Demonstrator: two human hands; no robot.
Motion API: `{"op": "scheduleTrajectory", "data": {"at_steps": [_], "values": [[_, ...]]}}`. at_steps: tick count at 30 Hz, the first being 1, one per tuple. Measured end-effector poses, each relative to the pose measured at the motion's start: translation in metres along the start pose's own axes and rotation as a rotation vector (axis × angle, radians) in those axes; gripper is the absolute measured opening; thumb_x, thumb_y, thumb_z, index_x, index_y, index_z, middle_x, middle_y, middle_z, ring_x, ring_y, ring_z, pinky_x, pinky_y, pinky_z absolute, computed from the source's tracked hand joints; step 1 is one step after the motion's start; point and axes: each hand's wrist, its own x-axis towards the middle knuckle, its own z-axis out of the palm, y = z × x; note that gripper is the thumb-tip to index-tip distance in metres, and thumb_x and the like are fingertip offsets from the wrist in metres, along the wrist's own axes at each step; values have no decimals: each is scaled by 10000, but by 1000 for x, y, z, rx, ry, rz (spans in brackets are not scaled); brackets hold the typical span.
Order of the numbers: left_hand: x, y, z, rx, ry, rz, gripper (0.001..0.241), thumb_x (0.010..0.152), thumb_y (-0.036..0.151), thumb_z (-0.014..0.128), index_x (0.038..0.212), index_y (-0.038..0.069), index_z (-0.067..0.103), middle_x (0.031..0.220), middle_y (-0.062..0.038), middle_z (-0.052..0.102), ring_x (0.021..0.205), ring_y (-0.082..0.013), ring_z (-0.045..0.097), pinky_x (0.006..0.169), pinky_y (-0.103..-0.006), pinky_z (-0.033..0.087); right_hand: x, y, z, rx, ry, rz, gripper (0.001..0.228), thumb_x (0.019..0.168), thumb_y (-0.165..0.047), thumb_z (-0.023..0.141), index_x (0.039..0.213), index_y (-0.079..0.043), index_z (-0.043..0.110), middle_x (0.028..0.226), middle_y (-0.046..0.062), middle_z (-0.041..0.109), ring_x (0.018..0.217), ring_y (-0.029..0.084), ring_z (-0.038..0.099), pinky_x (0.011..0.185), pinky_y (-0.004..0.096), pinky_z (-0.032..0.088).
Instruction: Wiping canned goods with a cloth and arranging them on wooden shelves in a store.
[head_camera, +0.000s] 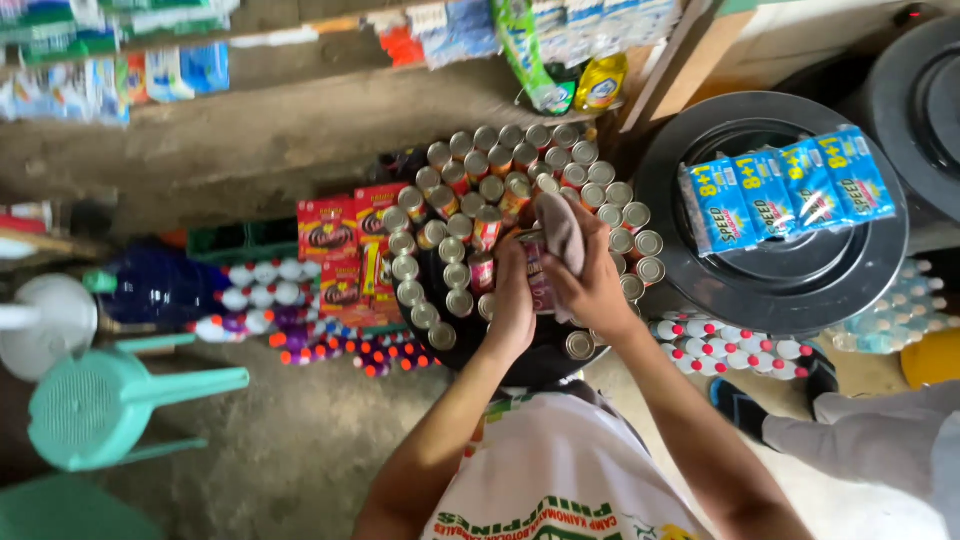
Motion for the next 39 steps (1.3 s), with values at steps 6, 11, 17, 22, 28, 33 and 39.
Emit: {"op": "scheduleTrajectory", "data": {"at_steps": [6, 11, 17, 22, 28, 33, 39], "values": [[9, 32, -1, -251, -221, -230, 598, 1123, 545, 313, 1482, 86, 449, 1336, -129, 580, 1130, -220, 609, 932, -385, 527, -21, -54, -4, -406, -53, -309, 934, 651, -78, 773, 1532, -160, 475, 1673, 303, 192, 1550, 497, 263, 1254, 525, 285], [17, 16, -6, -315, -599, -335, 676, 1064, 607, 299, 1491, 101, 434, 1456, -87, 541, 1298, -203, 584, 1071, -376, 521, -35, -67, 3, -704, -9, -357, 861, 556, -198, 916, 1368, -254, 637, 1644, 199, 286, 1519, 506, 263, 1235, 612, 247], [9, 34, 10, -340, -633, -537, 610, 1145, 477, 294, 1554, 38, 406, 1503, -104, 508, 1359, -217, 537, 1136, -376, 463, -50, -65, 12, -560, 233, -206, 799, 668, -162, 882, 1419, -208, 610, 1674, 307, 148, 1550, 526, 225, 1237, 548, 279], [-10, 37, 1, -304, -602, -631, 661, 1087, 525, 270, 1558, 72, 379, 1543, -59, 496, 1419, -174, 499, 1168, -324, 437, -81, -54, 39, -388, 396, 74, 966, 739, -142, 803, 1549, -44, 285, 1661, 303, 175, 1542, 538, 204, 1231, 537, 243], [-19, -33, -41, -324, -658, -527, 585, 1116, 524, 354, 1510, 94, 402, 1455, -107, 513, 1335, -239, 529, 1102, -416, 451, -109, -62, 57, -695, 277, -37, 859, 596, -18, 727, 1434, -133, 571, 1651, 245, 277, 1555, 483, 246, 1273, 513, 250], [-16, -17, -28, -263, -625, -675, 453, 1114, 418, 386, 1473, 157, 478, 1383, -37, 559, 1302, -166, 541, 1131, -378, 431, -91, -44, 36, -445, 404, 91, 873, 632, -62, 836, 1451, -128, 540, 1627, 357, 114, 1507, 509, 223, 1168, 459, 317], [2, -34, -21, -271, -535, -780, 585, 1096, 473, 289, 1497, 77, 444, 1442, -70, 547, 1323, -182, 537, 1116, -367, 433, -111, -5, 51, -555, 427, 164, 789, 689, -5, 715, 1451, -177, 605, 1693, 289, 255, 1569, 431, 301, 1231, 401, 376]]}}
